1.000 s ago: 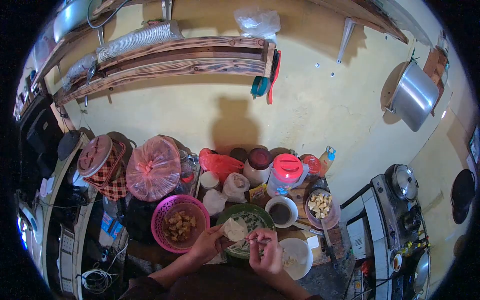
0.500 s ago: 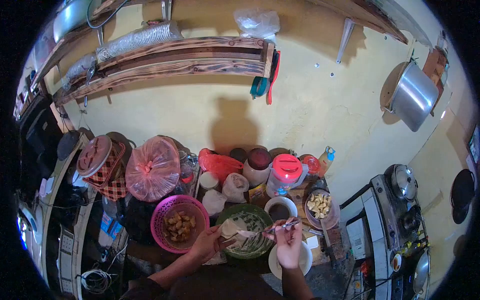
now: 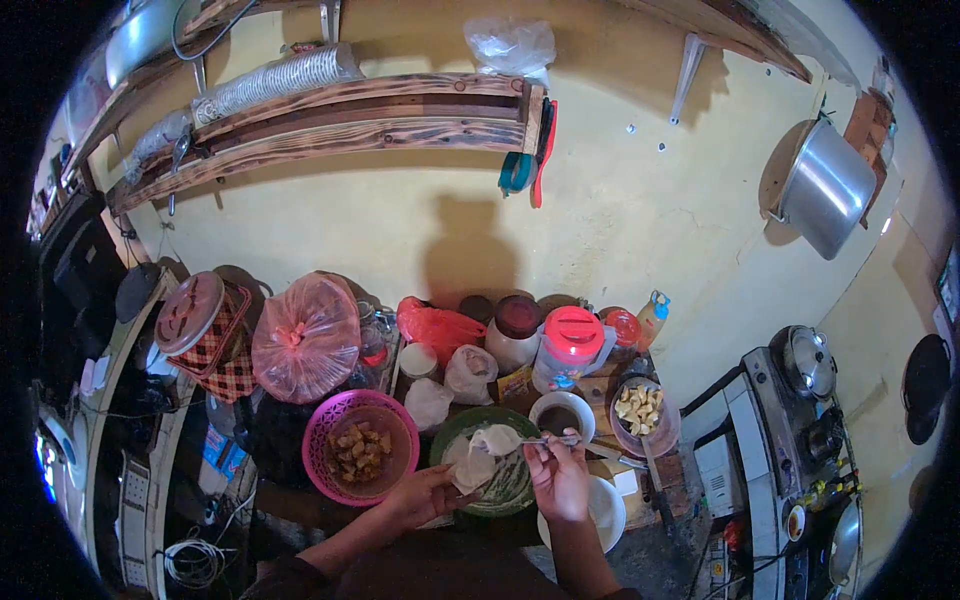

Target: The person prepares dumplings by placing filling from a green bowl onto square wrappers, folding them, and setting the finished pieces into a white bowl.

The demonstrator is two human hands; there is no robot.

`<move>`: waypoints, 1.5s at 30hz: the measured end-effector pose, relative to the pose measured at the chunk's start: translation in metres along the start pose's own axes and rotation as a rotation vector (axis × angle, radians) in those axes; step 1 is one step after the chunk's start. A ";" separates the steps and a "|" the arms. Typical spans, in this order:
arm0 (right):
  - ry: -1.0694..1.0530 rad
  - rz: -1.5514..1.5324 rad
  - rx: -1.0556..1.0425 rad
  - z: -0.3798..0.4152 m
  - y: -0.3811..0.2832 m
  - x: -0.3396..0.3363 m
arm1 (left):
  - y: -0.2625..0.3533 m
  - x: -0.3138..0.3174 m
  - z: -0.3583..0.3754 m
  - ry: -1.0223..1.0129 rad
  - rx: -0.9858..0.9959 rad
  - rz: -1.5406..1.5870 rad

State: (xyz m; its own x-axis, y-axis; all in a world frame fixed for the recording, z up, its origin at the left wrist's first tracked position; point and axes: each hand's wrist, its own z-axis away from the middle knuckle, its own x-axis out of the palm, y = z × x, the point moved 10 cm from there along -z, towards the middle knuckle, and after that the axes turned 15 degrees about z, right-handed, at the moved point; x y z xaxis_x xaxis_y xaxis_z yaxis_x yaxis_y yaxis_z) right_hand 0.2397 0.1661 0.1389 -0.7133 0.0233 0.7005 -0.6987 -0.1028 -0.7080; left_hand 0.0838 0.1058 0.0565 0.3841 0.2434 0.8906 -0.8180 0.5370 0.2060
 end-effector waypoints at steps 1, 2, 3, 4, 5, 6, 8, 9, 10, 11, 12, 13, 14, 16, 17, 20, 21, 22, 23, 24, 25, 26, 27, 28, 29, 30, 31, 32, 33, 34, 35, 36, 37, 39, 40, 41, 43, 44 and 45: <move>0.032 -0.016 0.021 -0.001 0.002 -0.003 | 0.000 -0.001 0.000 0.001 0.000 0.000; 0.032 -0.016 0.021 -0.002 0.002 -0.002 | 0.000 -0.002 0.000 -0.002 -0.001 0.016; 0.081 -0.015 0.020 -0.003 0.003 -0.007 | 0.000 -0.004 -0.001 -0.004 -0.002 0.033; 0.130 -0.015 0.018 -0.005 0.004 -0.013 | 0.002 -0.008 -0.001 -0.004 -0.003 0.033; 0.130 -0.014 0.018 -0.007 0.007 -0.016 | 0.014 -0.015 -0.001 -0.002 0.075 0.004; 0.153 0.045 -0.018 -0.009 0.007 -0.023 | 0.027 -0.021 0.002 0.000 0.153 -0.026; 0.177 0.104 -0.052 -0.015 0.017 -0.038 | 0.048 -0.029 0.013 0.031 0.229 -0.037; 0.198 0.255 -0.076 -0.017 0.024 -0.047 | 0.061 -0.035 0.020 0.063 0.307 -0.048; 0.219 0.405 -0.099 -0.020 0.033 -0.058 | 0.065 -0.039 0.023 0.066 0.308 -0.046; 0.215 0.516 -0.070 -0.030 0.054 -0.072 | 0.071 -0.045 0.026 0.081 0.334 -0.044; 0.212 0.516 -0.065 -0.029 0.068 -0.075 | 0.075 -0.049 0.029 0.095 0.360 -0.042; 0.157 0.743 -0.126 -0.027 0.075 -0.066 | 0.076 -0.049 0.031 0.098 0.365 -0.041; 0.098 0.969 -0.188 -0.025 0.084 -0.057 | 0.077 -0.045 0.034 0.081 0.372 -0.050; 0.039 1.165 -0.241 -0.023 0.108 -0.061 | 0.079 -0.042 0.037 0.067 0.381 -0.059; -0.016 1.362 -0.299 -0.021 0.119 -0.059 | 0.079 -0.041 0.037 0.066 0.373 -0.096; -0.089 1.407 -0.277 -0.014 0.142 -0.063 | 0.077 -0.045 0.036 0.081 0.362 -0.126; -0.089 1.408 -0.277 -0.012 0.138 -0.057 | 0.076 -0.048 0.035 0.097 0.359 -0.120; -0.106 1.486 -0.296 -0.011 0.134 -0.049 | 0.075 -0.048 0.033 0.096 0.360 -0.118; -0.123 1.563 -0.315 -0.008 0.131 -0.041 | 0.074 -0.049 0.032 0.089 0.361 -0.096; -0.123 1.564 -0.315 -0.007 0.129 -0.039 | 0.073 -0.049 0.031 0.081 0.360 -0.074; -0.251 1.576 -0.299 -0.004 0.136 -0.031 | 0.073 -0.047 0.031 0.080 0.358 -0.074; -0.380 1.583 -0.282 0.000 0.144 -0.023 | 0.072 -0.044 0.031 0.074 0.349 -0.085; -0.377 1.584 -0.283 0.004 0.144 -0.021 | 0.071 -0.040 0.031 0.068 0.340 -0.096; -0.478 1.586 -0.242 0.013 0.155 -0.015 | 0.071 -0.038 0.031 0.067 0.339 -0.096; -0.579 1.586 -0.199 0.021 0.163 -0.010 | 0.071 -0.038 0.030 0.079 0.344 -0.093; -0.579 1.586 -0.199 0.023 0.161 -0.008 | 0.071 -0.038 0.030 0.093 0.350 -0.090; -0.691 1.652 -0.152 0.030 0.169 -0.006 | 0.071 -0.037 0.031 0.094 0.351 -0.089; -0.806 1.714 -0.104 0.036 0.178 -0.006 | 0.071 -0.037 0.031 0.100 0.343 -0.114; -0.808 1.712 -0.104 0.036 0.177 -0.008 | 0.071 -0.037 0.032 0.108 0.335 -0.138; -0.859 1.650 -0.119 0.039 0.176 -0.008 | 0.072 -0.038 0.032 0.109 0.337 -0.138; -0.907 1.587 -0.133 0.042 0.175 -0.007 | 0.072 -0.039 0.031 0.107 0.336 -0.129; -0.907 1.587 -0.133 0.042 0.169 -0.005 | 0.071 -0.040 0.030 0.103 0.334 -0.120; -0.922 1.592 -0.072 0.043 0.165 -0.004 | 0.071 -0.041 0.030 0.104 0.333 -0.121; -0.935 1.597 -0.012 0.041 0.162 -0.007 | 0.069 -0.037 0.030 0.085 0.310 -0.146; -0.810 1.546 0.052 0.033 0.157 -0.016 | 0.069 -0.033 0.032 0.084 0.309 -0.147; -0.684 1.491 0.114 0.026 0.152 -0.024 | 0.067 -0.025 0.035 0.086 0.301 -0.186; -0.566 1.305 0.122 0.021 0.128 0.000 | 0.065 -0.015 0.035 0.085 0.290 -0.226; -0.454 1.117 0.128 0.017 0.112 0.009 | 0.062 -0.012 0.033 0.072 0.265 -0.304; -0.455 1.117 0.126 0.018 0.106 0.014 | 0.060 -0.008 0.032 0.059 0.240 -0.381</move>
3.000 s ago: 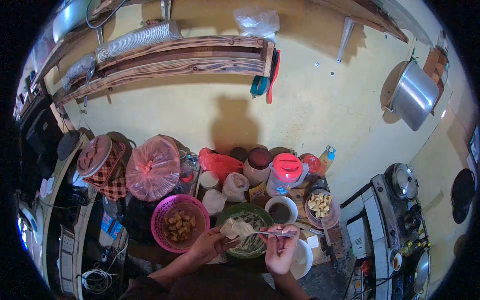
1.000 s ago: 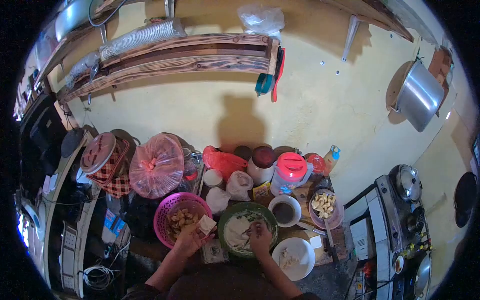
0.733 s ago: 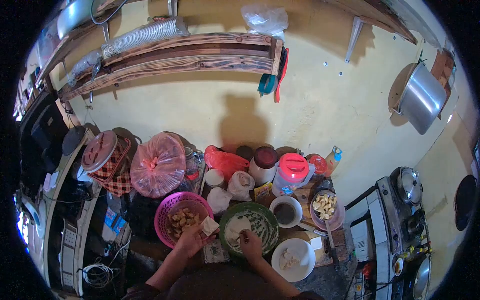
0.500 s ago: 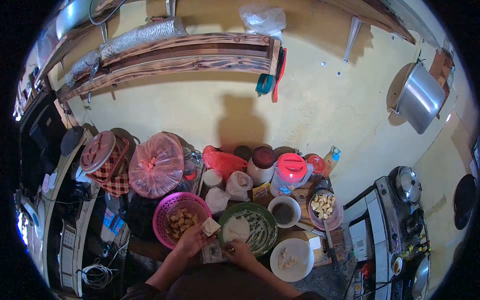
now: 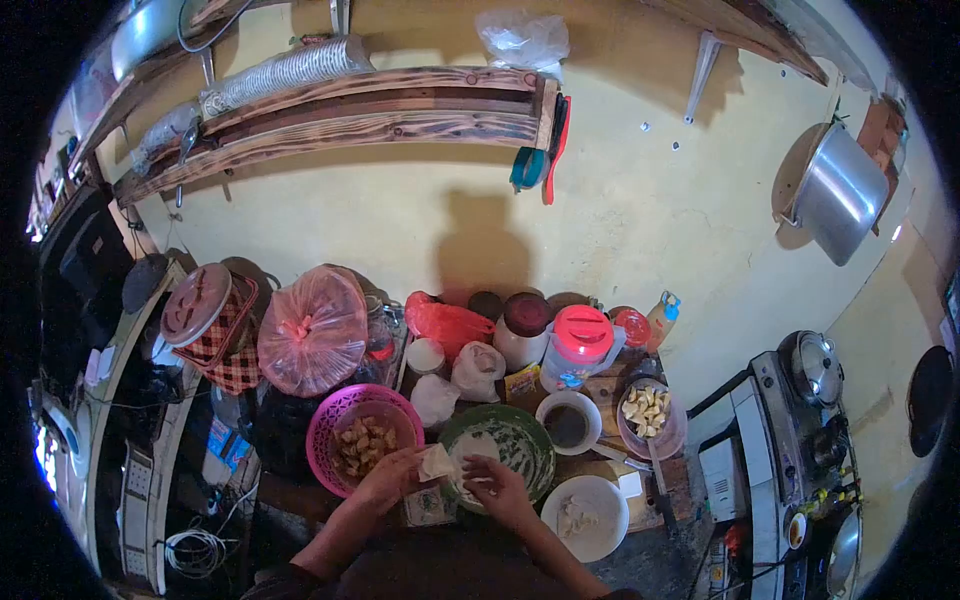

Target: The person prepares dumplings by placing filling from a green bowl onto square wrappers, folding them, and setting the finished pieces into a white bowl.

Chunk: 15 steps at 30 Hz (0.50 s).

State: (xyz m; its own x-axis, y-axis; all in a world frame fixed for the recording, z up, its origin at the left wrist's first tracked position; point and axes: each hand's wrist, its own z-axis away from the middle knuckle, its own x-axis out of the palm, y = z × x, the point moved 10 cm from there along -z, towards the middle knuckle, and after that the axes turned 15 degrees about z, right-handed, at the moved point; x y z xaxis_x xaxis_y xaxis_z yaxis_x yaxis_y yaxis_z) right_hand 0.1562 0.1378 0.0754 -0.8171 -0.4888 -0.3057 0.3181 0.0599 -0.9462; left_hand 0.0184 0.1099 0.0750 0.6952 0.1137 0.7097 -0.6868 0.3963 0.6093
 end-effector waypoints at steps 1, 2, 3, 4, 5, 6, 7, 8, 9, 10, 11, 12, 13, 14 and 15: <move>0.052 -0.016 -0.063 0.001 -0.011 -0.008 | 0.001 0.004 0.000 -0.001 0.002 -0.001; 0.103 -0.032 -0.126 0.003 -0.021 -0.015 | 0.001 0.014 0.002 -0.044 -0.014 0.004; 0.102 -0.031 -0.128 0.004 -0.023 -0.015 | 0.000 0.022 0.002 -0.086 -0.030 0.010; 0.152 -0.055 -0.184 0.006 -0.029 -0.021 | -0.001 0.023 0.002 -0.087 -0.028 0.010; 0.203 -0.080 -0.239 0.009 -0.036 -0.027 | -0.006 0.026 0.001 -0.115 -0.066 -0.001; 0.202 -0.080 -0.240 0.010 -0.037 -0.029 | -0.012 0.030 0.000 -0.143 -0.105 -0.012; 0.272 0.095 -0.331 0.015 -0.048 -0.036 | -0.014 0.029 -0.002 -0.144 -0.104 -0.013; 0.341 0.272 -0.420 0.020 -0.060 -0.041 | -0.019 0.033 -0.003 -0.187 -0.113 -0.024; 0.343 0.272 -0.420 0.022 -0.063 -0.043 | -0.024 0.037 -0.004 -0.232 -0.123 -0.035; 0.361 0.291 -0.453 0.026 -0.070 -0.046 | -0.027 0.037 -0.006 -0.234 -0.124 -0.036; 0.379 0.310 -0.485 0.029 -0.077 -0.048 | -0.032 0.037 -0.007 -0.239 -0.147 -0.007; 0.381 0.311 -0.484 0.031 -0.081 -0.050 | -0.035 0.038 -0.007 -0.244 -0.170 0.021; 0.375 0.326 -0.493 0.032 -0.086 -0.050 | -0.036 0.039 -0.007 -0.245 -0.172 0.021; 0.368 0.340 -0.503 0.033 -0.088 -0.050 | -0.036 0.040 -0.006 -0.241 -0.178 0.033; 0.369 0.340 -0.503 0.033 -0.087 -0.051 | -0.037 0.040 -0.006 -0.236 -0.185 0.046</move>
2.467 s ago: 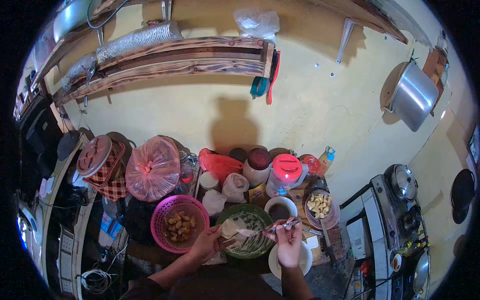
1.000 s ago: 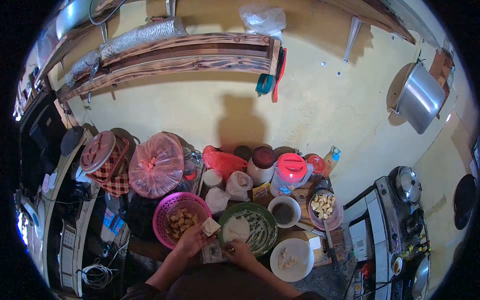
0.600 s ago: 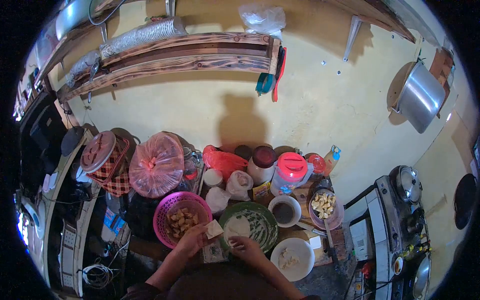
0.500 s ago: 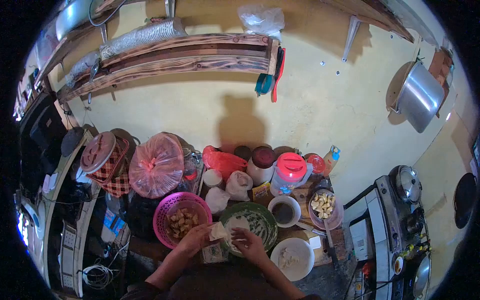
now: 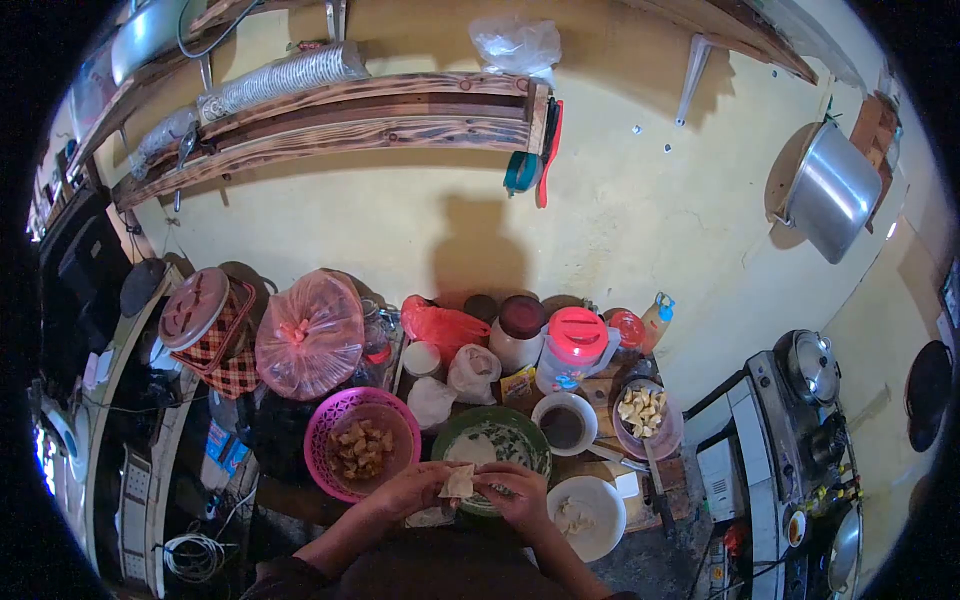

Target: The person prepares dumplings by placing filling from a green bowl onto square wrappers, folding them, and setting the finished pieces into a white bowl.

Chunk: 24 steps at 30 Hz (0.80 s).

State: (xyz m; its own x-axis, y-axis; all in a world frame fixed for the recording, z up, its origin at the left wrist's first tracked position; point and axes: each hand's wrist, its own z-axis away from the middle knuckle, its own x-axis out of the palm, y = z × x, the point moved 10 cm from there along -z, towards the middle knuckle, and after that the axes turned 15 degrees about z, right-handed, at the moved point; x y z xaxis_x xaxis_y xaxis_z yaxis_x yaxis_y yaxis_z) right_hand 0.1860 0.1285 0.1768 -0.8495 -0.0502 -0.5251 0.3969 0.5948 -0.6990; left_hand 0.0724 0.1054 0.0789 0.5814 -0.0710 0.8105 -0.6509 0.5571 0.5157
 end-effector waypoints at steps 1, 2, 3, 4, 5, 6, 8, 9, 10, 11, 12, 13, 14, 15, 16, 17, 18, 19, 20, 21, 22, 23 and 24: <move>0.002 0.025 -0.034 0.001 -0.001 -0.001 | 0.001 -0.001 0.000 0.000 -0.001 0.000; 0.004 0.050 -0.068 0.002 -0.002 -0.002 | 0.001 0.000 0.000 -0.028 -0.014 -0.011; 0.004 0.050 -0.068 0.003 -0.001 -0.002 | 0.000 0.003 0.001 -0.056 -0.027 -0.022; -0.003 0.052 -0.073 0.003 0.000 -0.002 | 0.001 0.004 0.000 -0.056 -0.027 -0.023; -0.011 0.055 -0.077 0.004 0.000 -0.002 | 0.000 0.006 0.000 -0.048 -0.033 0.013; -0.010 0.055 -0.077 0.005 -0.002 -0.002 | 0.000 0.007 0.001 -0.040 -0.039 0.049; 0.012 -0.020 0.013 0.005 0.003 -0.005 | 0.006 0.019 0.005 -0.071 -0.017 0.063; 0.012 -0.019 0.012 0.005 0.002 -0.005 | 0.010 0.024 0.006 -0.101 0.006 0.078; 0.069 -0.010 0.003 0.004 0.000 -0.011 | 0.010 0.025 0.007 -0.102 0.007 0.077; 0.126 0.000 -0.006 0.004 -0.002 -0.017 | 0.020 0.031 0.009 -0.167 0.105 0.143; 0.127 0.000 -0.006 0.004 -0.005 -0.018 | 0.031 0.037 0.012 -0.232 0.202 0.207; 0.179 0.009 0.012 0.005 -0.006 -0.025 | 0.030 0.040 0.014 -0.232 0.202 0.206; 0.231 0.018 0.030 0.006 -0.007 -0.032 | 0.040 0.039 0.019 -0.158 0.322 0.068; 0.232 0.017 0.030 0.006 -0.008 -0.032 | 0.049 0.037 0.024 -0.083 0.441 -0.070; 0.266 0.011 0.039 0.008 -0.007 -0.035 | 0.047 0.038 0.024 -0.083 0.441 -0.070; 0.301 0.004 0.048 0.009 -0.008 -0.038 | 0.053 0.039 0.029 -0.065 0.556 -0.147; 0.300 0.004 0.049 0.009 -0.011 -0.038 | 0.059 0.041 0.035 -0.046 0.671 -0.225; 0.304 -0.002 0.067 0.008 -0.013 -0.039 | 0.056 0.042 0.034 -0.045 0.670 -0.224; 0.308 -0.007 0.086 0.007 -0.014 -0.039 | 0.059 0.042 0.037 -0.004 0.738 -0.263; 0.307 -0.006 0.086 0.006 -0.016 -0.039 | 0.062 0.041 0.042 0.037 0.806 -0.302; 0.313 -0.001 0.056 0.004 -0.021 -0.039 | 0.060 0.040 0.042 0.037 0.807 -0.301; 0.321 0.004 0.027 0.003 -0.025 -0.039 | 0.062 0.037 0.047 0.083 0.857 -0.348; 0.322 0.005 0.026 0.004 -0.025 -0.040 | 0.065 0.036 0.051 0.129 0.907 -0.395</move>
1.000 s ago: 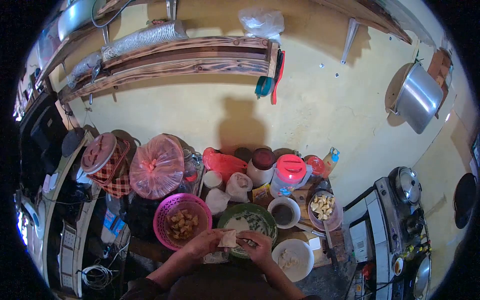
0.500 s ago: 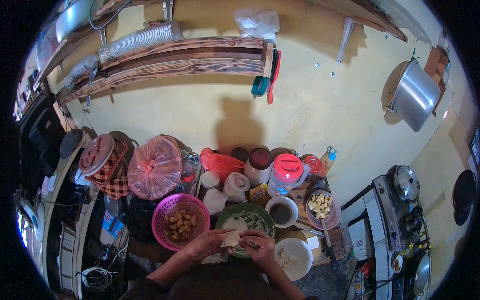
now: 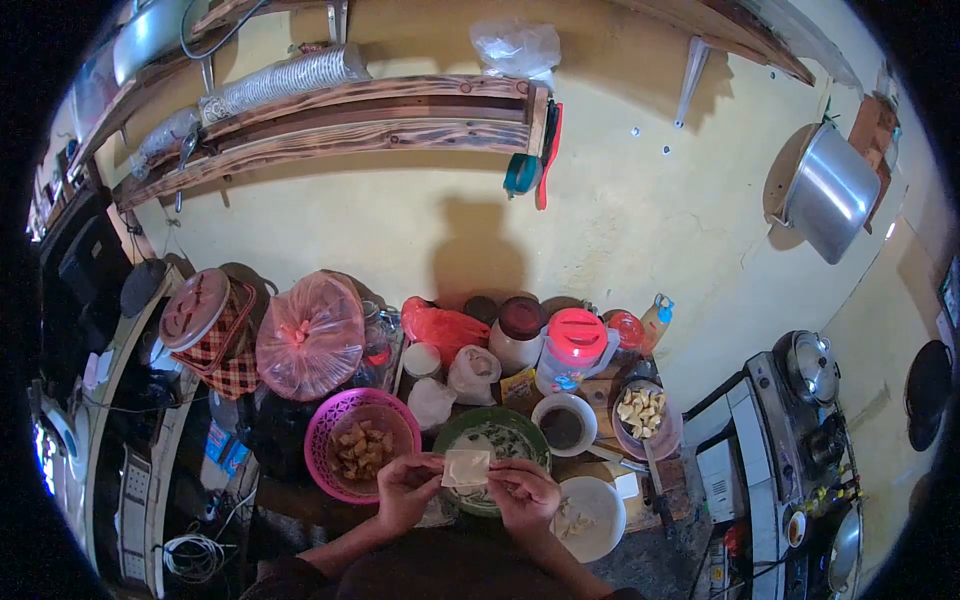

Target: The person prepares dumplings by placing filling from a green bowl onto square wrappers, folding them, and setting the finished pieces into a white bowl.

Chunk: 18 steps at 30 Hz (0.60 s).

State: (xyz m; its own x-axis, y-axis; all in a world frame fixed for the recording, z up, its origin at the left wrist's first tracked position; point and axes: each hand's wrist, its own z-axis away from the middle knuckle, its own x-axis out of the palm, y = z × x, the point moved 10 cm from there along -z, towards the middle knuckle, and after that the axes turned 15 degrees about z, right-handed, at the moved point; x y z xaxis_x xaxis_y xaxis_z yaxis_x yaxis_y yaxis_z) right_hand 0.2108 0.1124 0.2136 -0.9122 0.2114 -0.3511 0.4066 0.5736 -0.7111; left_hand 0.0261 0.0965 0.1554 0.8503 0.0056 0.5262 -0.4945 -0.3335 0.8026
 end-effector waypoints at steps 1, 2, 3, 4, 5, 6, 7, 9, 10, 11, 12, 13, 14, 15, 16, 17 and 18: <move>-0.024 -0.009 0.025 0.001 0.002 0.002 | 0.002 0.000 -0.002 -0.001 0.000 0.000; -0.049 -0.018 0.050 0.002 0.004 0.004 | 0.016 0.005 -0.004 -0.040 0.095 -0.097; -0.048 -0.019 0.050 0.001 0.003 0.003 | 0.029 0.011 -0.005 -0.079 0.189 -0.194; -0.059 0.001 0.054 0.001 0.003 0.004 | 0.032 0.011 -0.006 -0.079 0.189 -0.194; -0.069 0.021 0.058 0.001 0.003 0.004 | 0.034 0.012 -0.006 -0.088 0.198 -0.218; -0.069 0.021 0.058 0.000 0.002 0.003 | 0.036 0.013 -0.007 -0.097 0.207 -0.241; -0.089 0.015 0.087 0.001 0.004 0.004 | 0.036 0.012 -0.007 -0.098 0.207 -0.241; -0.108 0.009 0.117 0.000 0.005 0.005 | 0.033 0.011 -0.008 -0.111 0.203 -0.320; -0.125 -0.008 0.126 -0.001 0.005 0.006 | 0.034 0.010 -0.009 -0.111 0.202 -0.320; -0.143 -0.024 0.136 -0.002 0.005 0.008 | 0.037 0.013 -0.010 -0.130 0.217 -0.375; -0.143 -0.024 0.136 -0.003 0.006 0.006 | 0.040 0.016 -0.011 -0.148 0.231 -0.431; -0.180 -0.014 0.112 -0.003 0.005 0.008 | 0.041 0.016 -0.011 -0.148 0.231 -0.431; -0.216 -0.003 0.087 -0.004 0.003 0.011 | 0.043 0.018 -0.011 -0.149 0.236 -0.457; -0.216 -0.003 0.087 -0.004 0.004 0.012 | 0.043 0.018 -0.011 -0.150 0.241 -0.484; -0.231 -0.009 0.087 -0.005 0.005 0.013 | 0.042 0.018 -0.010 -0.149 0.241 -0.483; -0.246 -0.015 0.087 -0.005 0.005 0.015 | 0.041 0.018 -0.011 -0.142 0.245 -0.483; -0.246 -0.015 0.087 -0.006 0.005 0.015 | 0.041 0.017 -0.010 -0.135 0.250 -0.482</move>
State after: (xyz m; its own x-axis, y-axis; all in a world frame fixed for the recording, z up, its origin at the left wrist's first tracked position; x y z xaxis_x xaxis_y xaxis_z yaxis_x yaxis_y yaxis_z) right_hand 0.1988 0.1232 0.2080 -0.8826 -0.0015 -0.4702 0.4058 0.5027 -0.7633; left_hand 0.0190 0.0930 0.2001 0.9933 0.0973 0.0619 -0.0001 -0.5364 0.8440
